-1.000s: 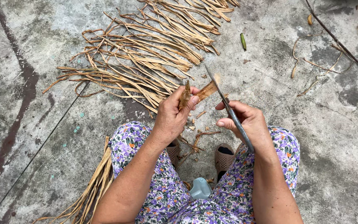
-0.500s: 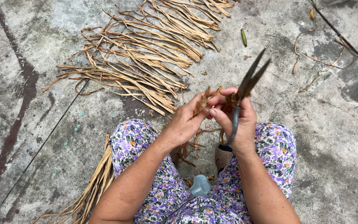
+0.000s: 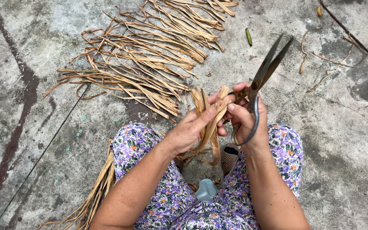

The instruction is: The person sits on a concrete floor trimming dried palm leaf strips with scissors. They pick up individual strips, cut off hard end sections and damaged parts, drop the trimmings aside, and place the usable strips onto a growing pile of prepared leaves on the floor.

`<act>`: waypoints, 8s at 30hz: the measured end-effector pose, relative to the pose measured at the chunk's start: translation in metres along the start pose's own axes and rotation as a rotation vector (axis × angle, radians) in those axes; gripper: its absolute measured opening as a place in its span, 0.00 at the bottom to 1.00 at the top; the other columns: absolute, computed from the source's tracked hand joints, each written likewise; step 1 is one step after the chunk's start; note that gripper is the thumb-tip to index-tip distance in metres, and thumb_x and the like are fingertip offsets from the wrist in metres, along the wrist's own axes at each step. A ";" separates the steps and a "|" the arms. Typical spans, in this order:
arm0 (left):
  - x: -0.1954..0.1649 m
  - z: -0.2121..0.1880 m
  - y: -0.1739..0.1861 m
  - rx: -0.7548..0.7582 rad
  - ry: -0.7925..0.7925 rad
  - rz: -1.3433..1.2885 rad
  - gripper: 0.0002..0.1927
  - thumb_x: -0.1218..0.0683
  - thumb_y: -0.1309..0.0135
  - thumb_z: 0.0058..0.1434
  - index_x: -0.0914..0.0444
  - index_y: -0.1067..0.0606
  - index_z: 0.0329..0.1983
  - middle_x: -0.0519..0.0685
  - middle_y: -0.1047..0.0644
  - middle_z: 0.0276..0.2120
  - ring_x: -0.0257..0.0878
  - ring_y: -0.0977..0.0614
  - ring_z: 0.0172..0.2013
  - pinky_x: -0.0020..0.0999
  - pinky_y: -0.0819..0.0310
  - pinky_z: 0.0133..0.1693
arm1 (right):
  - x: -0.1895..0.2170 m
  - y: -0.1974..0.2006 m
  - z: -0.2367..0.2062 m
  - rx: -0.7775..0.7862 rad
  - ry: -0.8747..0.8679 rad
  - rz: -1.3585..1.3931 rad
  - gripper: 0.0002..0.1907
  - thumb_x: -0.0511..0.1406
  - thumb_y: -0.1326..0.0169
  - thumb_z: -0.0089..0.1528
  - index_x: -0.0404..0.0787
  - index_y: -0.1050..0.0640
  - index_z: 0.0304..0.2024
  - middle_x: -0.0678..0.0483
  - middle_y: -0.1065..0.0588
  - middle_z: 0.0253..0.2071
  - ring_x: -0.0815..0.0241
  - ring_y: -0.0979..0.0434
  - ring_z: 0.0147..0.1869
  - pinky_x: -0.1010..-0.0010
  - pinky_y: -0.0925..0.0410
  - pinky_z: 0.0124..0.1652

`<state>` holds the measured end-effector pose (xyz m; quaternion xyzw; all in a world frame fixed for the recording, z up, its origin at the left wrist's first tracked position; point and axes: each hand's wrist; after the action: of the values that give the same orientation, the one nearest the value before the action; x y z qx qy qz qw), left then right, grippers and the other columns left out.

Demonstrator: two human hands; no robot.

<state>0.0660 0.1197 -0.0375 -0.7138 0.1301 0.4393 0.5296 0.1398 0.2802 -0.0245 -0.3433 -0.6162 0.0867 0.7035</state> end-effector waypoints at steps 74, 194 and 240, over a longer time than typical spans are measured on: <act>-0.005 0.008 0.004 -0.536 -0.332 0.064 0.06 0.58 0.36 0.62 0.63 0.21 0.41 0.39 0.25 0.22 0.26 0.28 0.22 0.21 0.33 0.24 | -0.039 -0.013 -0.017 0.062 0.088 -0.602 0.32 0.40 0.32 0.57 0.34 0.24 0.60 0.58 0.19 0.42 0.71 0.21 0.45 0.79 0.26 0.44; -0.044 -0.001 0.032 -0.368 -0.498 0.146 0.18 0.44 0.47 0.73 0.64 0.23 0.48 0.40 0.31 0.25 0.29 0.30 0.28 0.26 0.29 0.36 | -0.016 0.008 -0.006 0.096 -0.003 -0.470 0.31 0.32 0.31 0.56 0.42 0.31 0.59 0.49 0.18 0.53 0.72 0.21 0.42 0.78 0.26 0.41; -0.082 -0.004 0.076 -0.370 -0.786 -0.497 0.12 0.47 0.57 0.76 0.58 0.27 0.46 0.48 0.20 0.40 0.44 0.16 0.46 0.56 0.19 0.57 | 0.017 0.057 -0.002 -0.125 0.401 -0.157 0.28 0.44 0.41 0.74 0.31 0.33 0.66 0.44 0.22 0.39 0.65 0.26 0.31 0.77 0.30 0.31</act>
<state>-0.0294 0.0628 -0.0229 -0.5859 -0.3334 0.5512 0.4917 0.1625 0.3319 -0.0441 -0.3476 -0.4931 -0.0767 0.7938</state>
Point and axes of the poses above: each hand's wrist, its own z-axis towards the middle knuckle, its own y-axis out of the back of the hand, x = y × z
